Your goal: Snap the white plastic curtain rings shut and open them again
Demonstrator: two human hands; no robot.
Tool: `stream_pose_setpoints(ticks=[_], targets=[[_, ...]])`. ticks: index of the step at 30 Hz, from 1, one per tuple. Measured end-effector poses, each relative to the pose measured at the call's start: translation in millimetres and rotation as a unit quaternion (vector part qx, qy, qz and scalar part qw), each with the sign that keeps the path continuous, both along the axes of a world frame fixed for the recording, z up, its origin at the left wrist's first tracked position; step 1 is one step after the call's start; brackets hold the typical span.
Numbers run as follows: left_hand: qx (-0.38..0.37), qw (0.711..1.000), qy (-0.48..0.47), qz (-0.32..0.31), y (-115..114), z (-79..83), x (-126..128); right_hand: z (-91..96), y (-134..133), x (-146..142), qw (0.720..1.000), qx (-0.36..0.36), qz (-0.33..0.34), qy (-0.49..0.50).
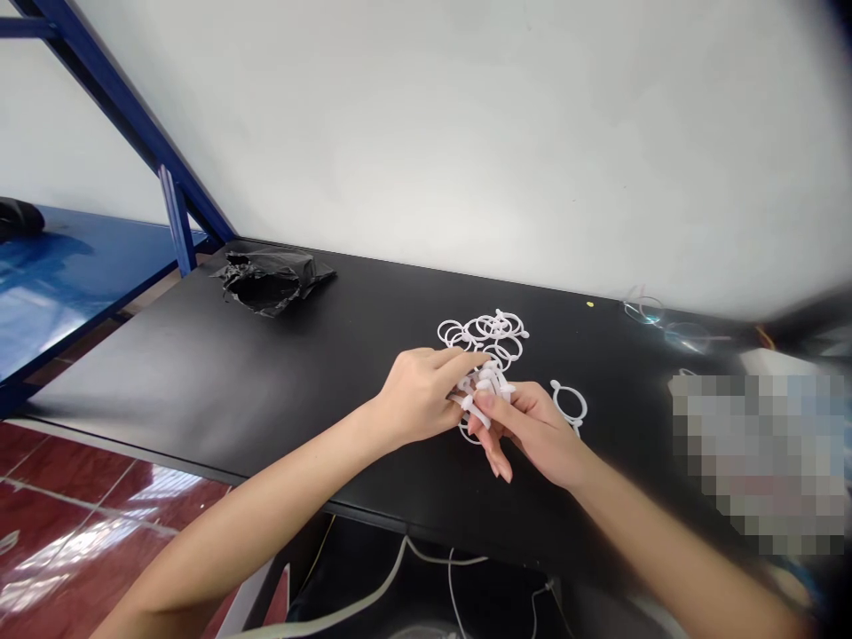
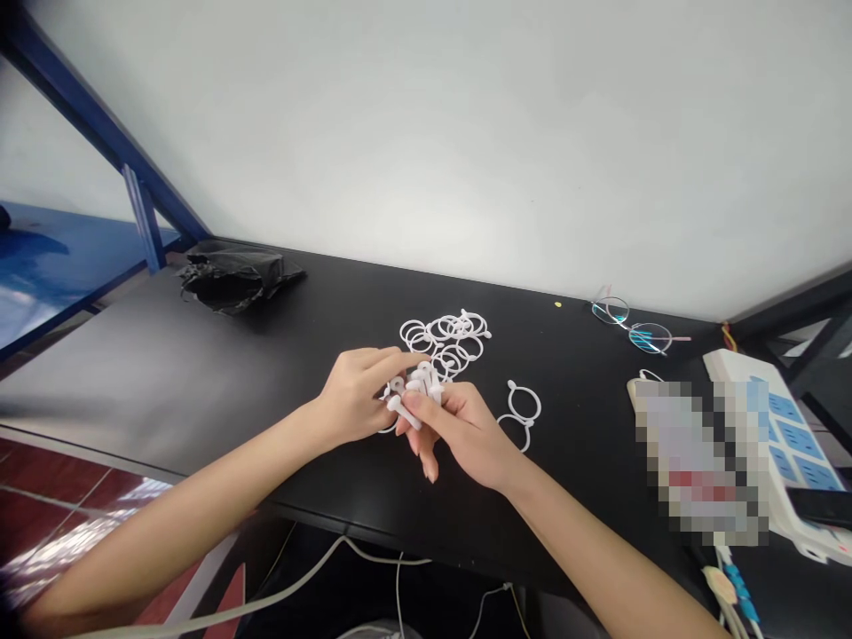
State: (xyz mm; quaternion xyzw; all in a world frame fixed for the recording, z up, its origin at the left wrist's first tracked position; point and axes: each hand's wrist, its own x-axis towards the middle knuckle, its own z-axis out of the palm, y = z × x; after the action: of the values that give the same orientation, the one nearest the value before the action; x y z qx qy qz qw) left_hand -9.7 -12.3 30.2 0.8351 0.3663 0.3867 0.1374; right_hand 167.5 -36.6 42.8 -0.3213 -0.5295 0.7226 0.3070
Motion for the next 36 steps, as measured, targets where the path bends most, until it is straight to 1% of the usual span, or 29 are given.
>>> stream_pose_setpoints(ticks=[1, 2, 4, 6, 7, 8, 10, 12, 14, 17, 21, 22, 24, 27, 29, 32, 36], targets=[[-0.001, 1.000, -0.006, 0.005, -0.8, -1.8, 1.5, -0.9, -0.4, -0.3, 1.000, -0.002, -0.008, 0.003], [-0.025, 1.000, -0.010, -0.002, -1.3, -3.0, 2.9, -1.4, -0.6, -0.6, 1.000, -0.002, -0.012, 0.004], [-0.115, 0.993, -0.021, -0.026, -1.8, -3.1, 4.9, -1.3, -0.7, -0.9, 1.000, 0.003, -0.017, 0.009], [-0.198, 0.978, -0.027, -0.055, -1.7, -0.8, 5.3, -0.4, -0.4, -1.2, 1.000, 0.007, -0.021, 0.018], [-0.220, 0.973, -0.026, -0.070, -1.6, 0.7, 5.0, -0.1, -0.1, -1.5, 1.000, 0.007, -0.021, 0.019], [-0.226, 0.970, -0.019, -0.084, -1.2, 2.0, 4.3, 0.0, 0.1, -1.8, 1.000, 0.004, -0.020, 0.018], [-0.194, 0.976, 0.011, -0.103, -0.2, 3.5, 2.4, -0.5, 0.7, -2.6, 1.000, -0.008, -0.009, 0.009], [-0.135, 0.983, 0.057, -0.111, 1.3, 3.2, 0.3, -1.8, 1.2, -3.6, 1.000, -0.023, 0.009, -0.005], [-0.091, 0.984, 0.096, -0.119, 3.1, 1.6, -1.5, -3.0, 1.3, -4.3, 0.999, -0.033, 0.023, -0.011], [-0.068, 0.982, 0.116, -0.130, 5.2, -1.7, -2.9, -3.1, 0.8, -4.6, 0.999, -0.031, 0.033, -0.009], [-0.055, 0.982, 0.120, -0.137, 6.7, -3.7, -4.1, -0.4, -1.7, -4.8, 0.999, 0.002, 0.049, -0.013], [-0.060, 0.982, 0.114, -0.140, 6.6, -3.1, -4.4, 0.2, -2.9, -5.0, 0.998, 0.013, 0.052, -0.015], [-0.093, 0.979, 0.091, -0.158, 5.9, -0.9, -4.7, 0.3, -6.1, -5.3, 0.998, 0.046, 0.045, -0.025], [-0.158, 0.966, 0.036, -0.202, 3.1, 3.0, -4.5, -2.3, -12.6, -5.0, 0.992, 0.118, 0.015, -0.050], [-0.184, 0.959, 0.009, -0.216, 0.7, 4.3, -3.7, -4.3, -17.3, -4.1, 0.985, 0.159, 0.011, -0.064], [-0.199, 0.954, -0.019, -0.224, -2.3, 4.1, -1.8, -3.5, -23.3, -2.6, 0.976, 0.203, 0.016, -0.078], [-0.204, 0.946, -0.066, -0.243, -5.5, 3.5, 0.0, 6.6, -27.7, -2.1, 0.953, 0.286, 0.014, -0.096]])
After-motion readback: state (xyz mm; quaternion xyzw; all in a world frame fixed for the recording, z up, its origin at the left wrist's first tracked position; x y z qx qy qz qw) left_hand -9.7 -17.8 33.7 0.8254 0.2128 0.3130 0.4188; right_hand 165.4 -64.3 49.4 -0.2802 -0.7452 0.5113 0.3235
